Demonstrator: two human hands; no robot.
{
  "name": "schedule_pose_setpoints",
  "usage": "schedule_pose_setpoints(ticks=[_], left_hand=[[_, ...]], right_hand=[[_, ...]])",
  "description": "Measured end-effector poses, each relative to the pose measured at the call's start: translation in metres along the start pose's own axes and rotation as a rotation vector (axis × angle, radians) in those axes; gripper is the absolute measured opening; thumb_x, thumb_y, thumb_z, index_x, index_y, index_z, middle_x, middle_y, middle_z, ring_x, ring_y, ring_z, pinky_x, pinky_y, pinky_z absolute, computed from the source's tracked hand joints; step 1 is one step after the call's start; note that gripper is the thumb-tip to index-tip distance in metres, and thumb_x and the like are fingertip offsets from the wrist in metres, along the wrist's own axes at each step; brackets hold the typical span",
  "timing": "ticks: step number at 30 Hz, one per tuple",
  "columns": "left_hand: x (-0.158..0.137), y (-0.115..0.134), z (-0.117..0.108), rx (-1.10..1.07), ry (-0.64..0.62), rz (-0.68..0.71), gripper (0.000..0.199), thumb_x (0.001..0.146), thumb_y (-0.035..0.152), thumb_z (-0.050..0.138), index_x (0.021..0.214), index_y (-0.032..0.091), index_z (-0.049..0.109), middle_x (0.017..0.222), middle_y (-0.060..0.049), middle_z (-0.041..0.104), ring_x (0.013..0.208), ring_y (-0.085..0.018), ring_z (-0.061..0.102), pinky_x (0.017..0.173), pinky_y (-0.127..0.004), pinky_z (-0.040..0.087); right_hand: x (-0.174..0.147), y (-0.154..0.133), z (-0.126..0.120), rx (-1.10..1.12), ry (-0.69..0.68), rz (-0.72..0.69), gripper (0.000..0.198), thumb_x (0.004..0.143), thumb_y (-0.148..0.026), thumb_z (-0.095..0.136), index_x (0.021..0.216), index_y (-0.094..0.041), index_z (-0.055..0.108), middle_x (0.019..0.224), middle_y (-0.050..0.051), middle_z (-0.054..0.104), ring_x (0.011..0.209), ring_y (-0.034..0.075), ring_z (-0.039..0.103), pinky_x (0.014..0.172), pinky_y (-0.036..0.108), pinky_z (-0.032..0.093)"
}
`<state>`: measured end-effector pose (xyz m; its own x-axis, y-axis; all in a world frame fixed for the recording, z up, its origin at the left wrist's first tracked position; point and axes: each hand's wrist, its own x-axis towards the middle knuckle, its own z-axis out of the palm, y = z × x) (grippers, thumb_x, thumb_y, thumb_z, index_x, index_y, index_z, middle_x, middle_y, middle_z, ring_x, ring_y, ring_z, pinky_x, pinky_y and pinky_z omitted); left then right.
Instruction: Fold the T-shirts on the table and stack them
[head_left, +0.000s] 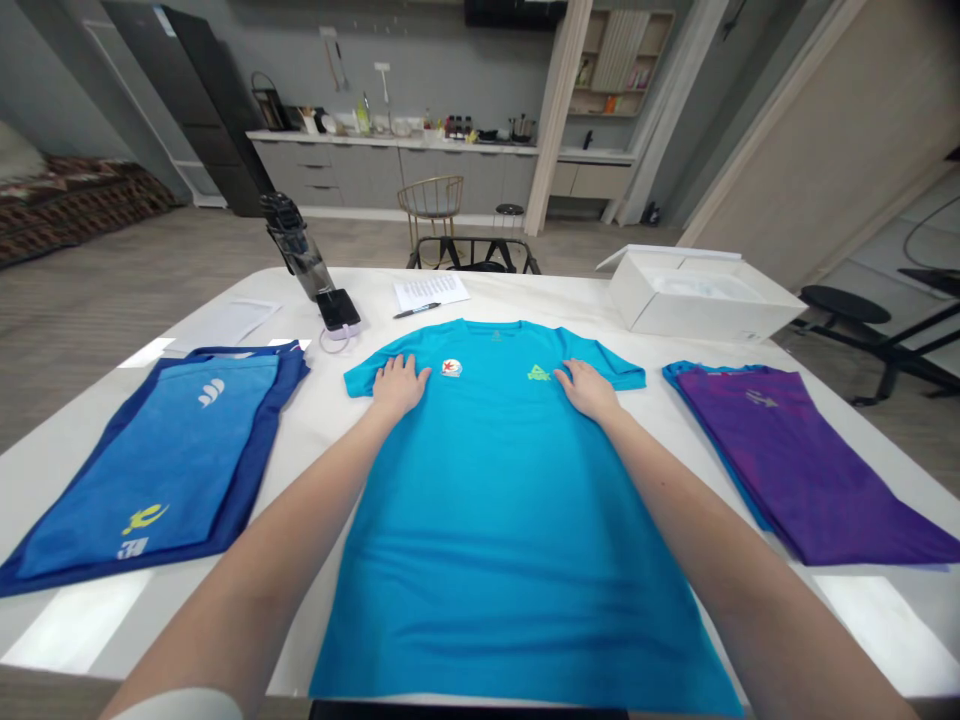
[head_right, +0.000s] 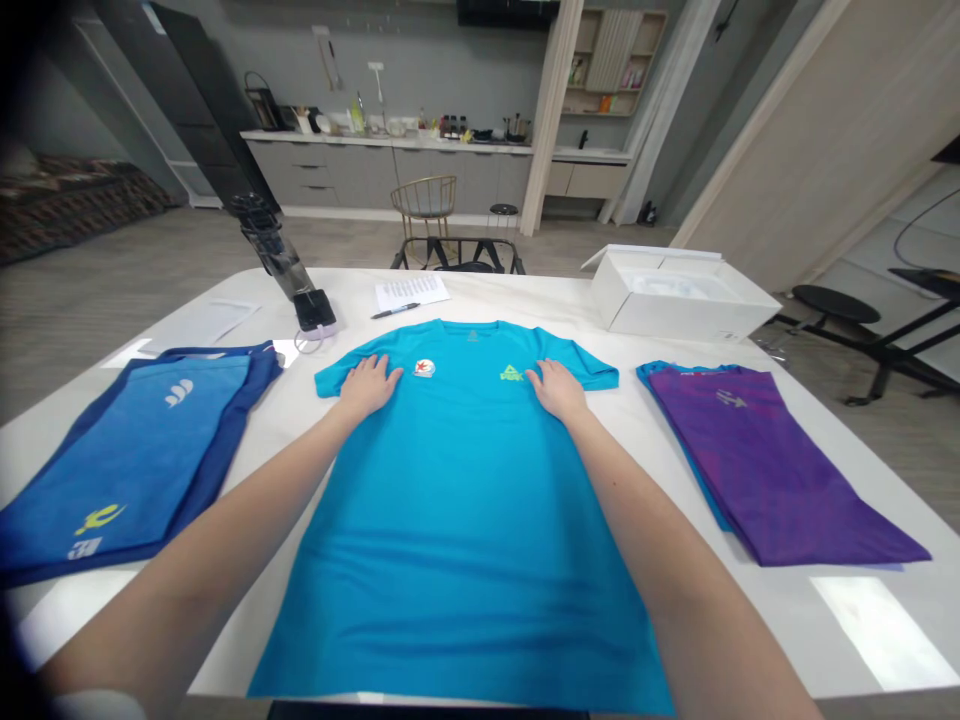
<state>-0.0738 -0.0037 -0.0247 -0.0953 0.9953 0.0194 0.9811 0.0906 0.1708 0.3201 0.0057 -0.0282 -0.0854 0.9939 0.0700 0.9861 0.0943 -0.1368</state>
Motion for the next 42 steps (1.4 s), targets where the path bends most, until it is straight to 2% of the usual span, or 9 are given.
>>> schedule_pose_setpoints(ticks=[6,10,14,20,24,27,31,38,42], left_hand=[[0.034,-0.026,0.002,-0.044,-0.072,-0.064,0.077,0.099,0.066,0.019,0.161,0.021,0.035,0.17,-0.01,0.024,0.157,-0.034,0.02,0.126,-0.057,0.017],[0.048,-0.03,-0.006,-0.027,-0.02,-0.062,0.074,0.1,0.064,0.023,0.156,0.02,0.042,0.166,-0.013,0.033,0.154,-0.035,0.027,0.124,-0.062,0.018],[0.056,-0.019,-0.009,0.058,0.117,-0.067,0.064,0.101,0.055,0.029,0.147,0.014,0.052,0.156,-0.021,0.047,0.144,-0.037,0.041,0.12,-0.061,0.025],[0.034,0.01,0.014,0.066,0.077,-0.047,0.065,0.103,0.049,0.025,0.157,0.015,0.04,0.166,-0.018,0.032,0.151,-0.038,0.031,0.119,-0.064,0.025],[-0.001,0.025,0.02,0.066,0.025,-0.071,0.067,0.104,0.054,0.023,0.161,0.02,0.033,0.169,-0.017,0.025,0.154,-0.042,0.023,0.117,-0.071,0.022],[-0.009,0.024,0.008,0.093,0.065,-0.002,0.066,0.103,0.055,0.026,0.157,0.02,0.04,0.164,-0.02,0.034,0.146,-0.043,0.036,0.112,-0.068,0.032],[0.02,-0.001,-0.017,0.143,0.189,-0.022,0.051,0.105,0.035,0.024,0.144,0.016,0.051,0.145,-0.022,0.054,0.13,-0.038,0.051,0.105,-0.055,0.042],[0.082,-0.041,-0.038,0.129,-0.157,-0.138,0.036,0.097,0.034,0.049,0.126,0.018,0.062,0.13,-0.02,0.065,0.117,-0.036,0.064,0.091,-0.044,0.052],[0.088,-0.042,-0.039,0.069,-0.073,-0.212,0.036,0.098,0.026,0.041,0.126,0.015,0.062,0.126,-0.022,0.067,0.116,-0.036,0.066,0.089,-0.044,0.053]], right_hand=[[0.036,0.054,-0.002,-0.01,-0.058,0.322,0.073,0.104,-0.062,0.018,0.155,-0.019,0.045,0.162,0.018,0.038,0.146,0.043,0.036,0.115,0.062,0.03],[0.056,0.084,-0.005,-0.038,-0.075,0.428,0.074,0.104,-0.062,0.019,0.155,-0.015,0.045,0.16,0.024,0.038,0.146,0.043,0.035,0.115,0.063,0.026],[0.069,0.058,-0.004,-0.092,0.035,0.342,0.074,0.105,-0.056,0.02,0.148,-0.003,0.049,0.157,0.031,0.038,0.149,0.041,0.03,0.119,0.062,0.02],[0.072,-0.01,0.012,0.075,-0.109,0.327,0.081,0.1,-0.071,0.013,0.164,-0.024,0.028,0.171,0.013,0.018,0.155,0.043,0.016,0.118,0.074,0.012],[0.071,-0.008,0.019,0.045,-0.091,0.293,0.083,0.098,-0.075,0.012,0.166,-0.028,0.022,0.173,0.008,0.013,0.157,0.04,0.008,0.119,0.073,0.004],[0.07,0.0,0.019,0.03,-0.108,0.279,0.085,0.096,-0.077,0.013,0.166,-0.029,0.022,0.173,0.007,0.012,0.157,0.04,0.009,0.119,0.073,0.005],[0.067,0.001,0.015,-0.009,-0.113,0.25,0.084,0.096,-0.076,0.01,0.166,-0.03,0.021,0.173,0.007,0.013,0.157,0.039,0.01,0.12,0.072,0.009],[0.062,0.001,0.013,-0.005,-0.119,0.243,0.085,0.095,-0.077,0.008,0.166,-0.032,0.02,0.173,0.005,0.013,0.157,0.039,0.01,0.12,0.071,0.009],[0.069,0.008,0.011,-0.011,-0.143,0.266,0.083,0.093,-0.08,0.01,0.165,-0.039,0.019,0.173,0.0,0.011,0.156,0.042,0.008,0.117,0.078,0.006]])
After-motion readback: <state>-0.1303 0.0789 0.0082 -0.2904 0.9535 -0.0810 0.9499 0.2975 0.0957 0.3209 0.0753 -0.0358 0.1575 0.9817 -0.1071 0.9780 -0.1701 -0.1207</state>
